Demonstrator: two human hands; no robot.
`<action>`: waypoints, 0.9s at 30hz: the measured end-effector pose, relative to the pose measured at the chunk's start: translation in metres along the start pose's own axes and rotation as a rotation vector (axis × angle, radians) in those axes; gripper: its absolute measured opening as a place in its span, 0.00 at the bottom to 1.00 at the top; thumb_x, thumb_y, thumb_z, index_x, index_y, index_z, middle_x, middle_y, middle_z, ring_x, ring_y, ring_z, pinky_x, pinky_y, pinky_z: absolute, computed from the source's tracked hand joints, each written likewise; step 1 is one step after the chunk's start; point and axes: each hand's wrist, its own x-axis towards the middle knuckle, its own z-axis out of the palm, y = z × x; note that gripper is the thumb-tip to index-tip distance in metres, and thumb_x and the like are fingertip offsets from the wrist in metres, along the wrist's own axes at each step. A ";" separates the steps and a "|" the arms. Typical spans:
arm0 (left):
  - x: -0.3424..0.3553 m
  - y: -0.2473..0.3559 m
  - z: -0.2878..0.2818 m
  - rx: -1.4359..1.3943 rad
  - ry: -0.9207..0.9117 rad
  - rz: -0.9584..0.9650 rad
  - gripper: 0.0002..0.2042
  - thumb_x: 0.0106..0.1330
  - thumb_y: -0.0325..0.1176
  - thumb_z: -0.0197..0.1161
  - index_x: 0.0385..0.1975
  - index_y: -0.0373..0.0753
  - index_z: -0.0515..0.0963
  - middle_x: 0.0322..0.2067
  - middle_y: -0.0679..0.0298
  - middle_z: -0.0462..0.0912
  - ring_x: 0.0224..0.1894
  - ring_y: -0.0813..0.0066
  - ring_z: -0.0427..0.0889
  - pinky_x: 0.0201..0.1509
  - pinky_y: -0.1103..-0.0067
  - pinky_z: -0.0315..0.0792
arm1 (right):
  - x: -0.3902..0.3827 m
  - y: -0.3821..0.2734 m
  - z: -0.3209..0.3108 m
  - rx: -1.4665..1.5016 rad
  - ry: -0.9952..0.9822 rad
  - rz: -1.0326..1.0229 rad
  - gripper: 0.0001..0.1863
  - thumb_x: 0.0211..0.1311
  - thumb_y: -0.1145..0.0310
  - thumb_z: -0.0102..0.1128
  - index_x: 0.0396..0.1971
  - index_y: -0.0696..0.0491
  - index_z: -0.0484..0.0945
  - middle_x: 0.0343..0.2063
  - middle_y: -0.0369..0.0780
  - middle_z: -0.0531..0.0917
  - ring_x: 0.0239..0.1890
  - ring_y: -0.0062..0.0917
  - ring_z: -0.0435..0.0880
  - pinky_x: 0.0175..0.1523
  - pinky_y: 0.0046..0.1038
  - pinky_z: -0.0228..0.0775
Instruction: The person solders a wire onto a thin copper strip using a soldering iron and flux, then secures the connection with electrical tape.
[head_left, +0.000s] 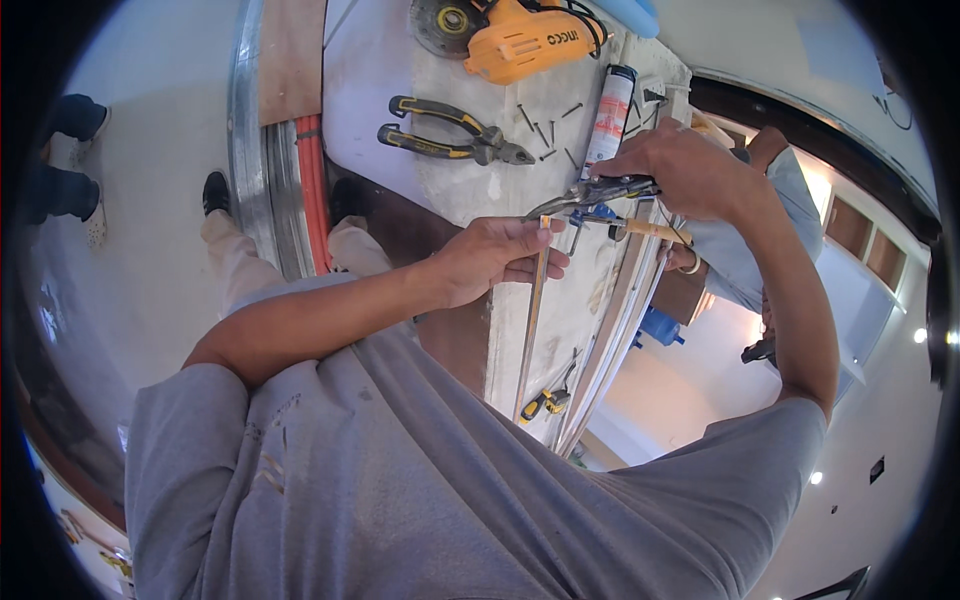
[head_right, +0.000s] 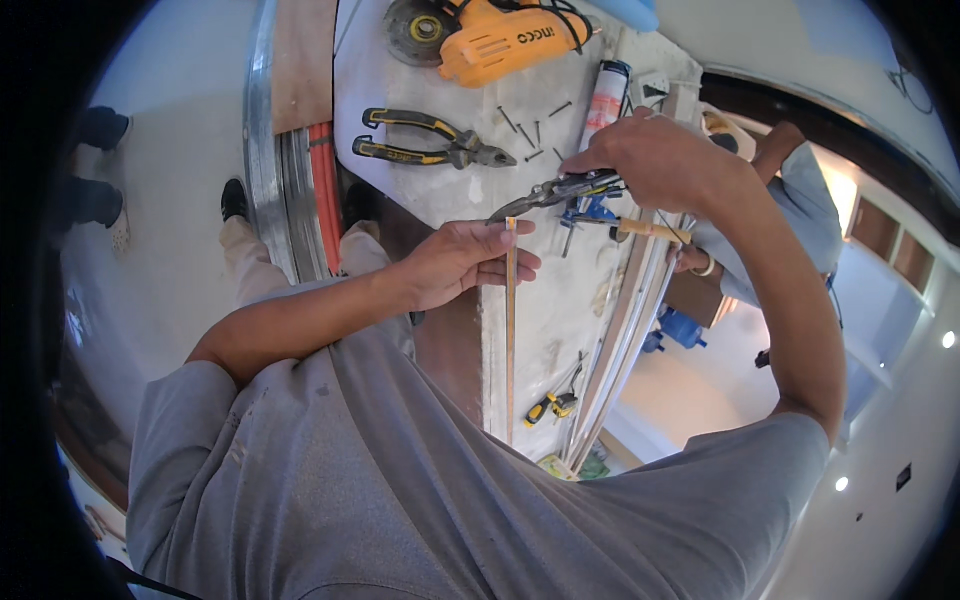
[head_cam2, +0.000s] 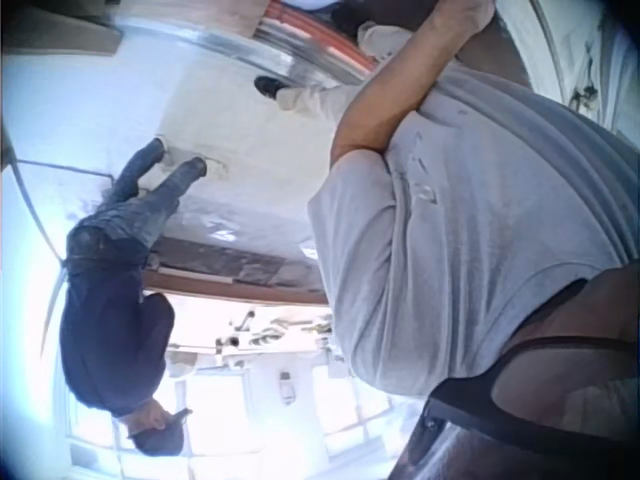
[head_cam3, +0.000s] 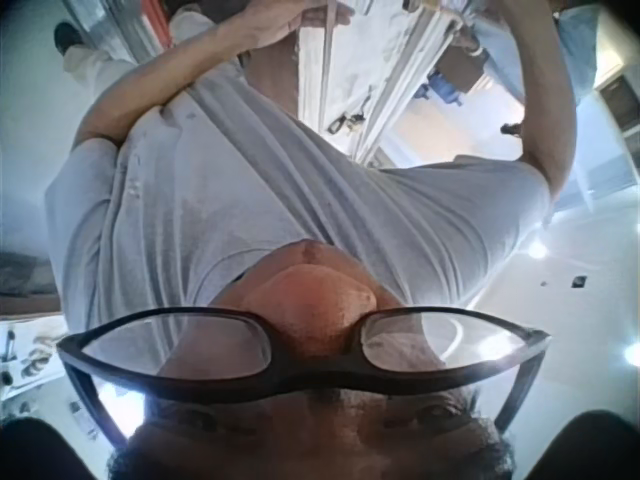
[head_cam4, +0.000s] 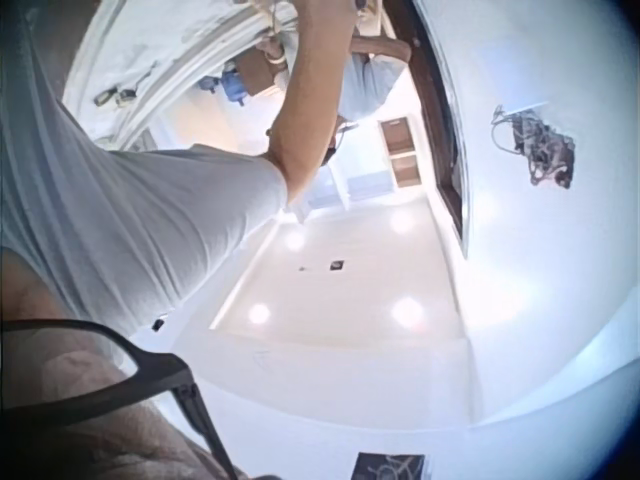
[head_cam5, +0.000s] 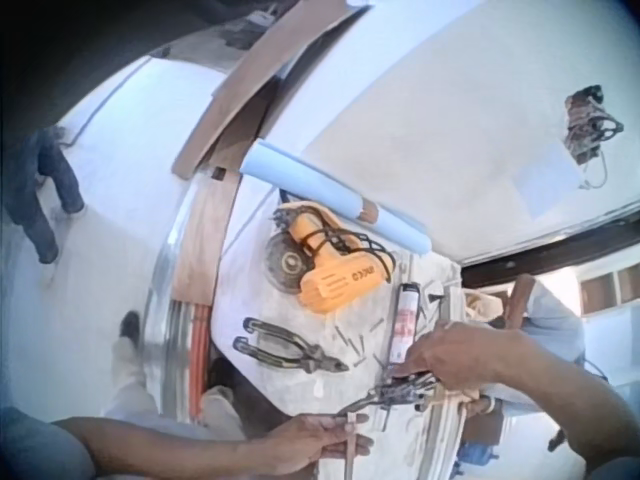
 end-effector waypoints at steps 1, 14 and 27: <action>0.000 0.000 0.000 0.001 0.005 -0.010 0.23 0.70 0.40 0.55 0.59 0.31 0.65 0.45 0.52 0.80 0.48 0.65 0.81 0.56 0.73 0.74 | 0.001 0.000 -0.002 -0.008 -0.003 -0.004 0.34 0.41 0.88 0.48 0.52 0.45 0.78 0.32 0.43 0.81 0.40 0.39 0.79 0.52 0.36 0.69; 0.001 0.000 -0.001 0.003 0.025 -0.025 0.20 0.70 0.37 0.54 0.56 0.29 0.68 0.45 0.50 0.80 0.48 0.60 0.81 0.55 0.72 0.76 | 0.006 -0.006 -0.011 -0.092 -0.045 0.006 0.32 0.46 0.85 0.49 0.53 0.41 0.78 0.40 0.39 0.83 0.40 0.37 0.78 0.55 0.34 0.68; 0.002 -0.001 -0.002 0.037 0.056 -0.008 0.20 0.70 0.38 0.54 0.54 0.28 0.68 0.44 0.50 0.81 0.48 0.60 0.81 0.55 0.73 0.76 | 0.008 -0.003 -0.003 -0.103 -0.019 -0.004 0.34 0.40 0.87 0.53 0.51 0.42 0.80 0.39 0.39 0.83 0.41 0.36 0.79 0.56 0.34 0.65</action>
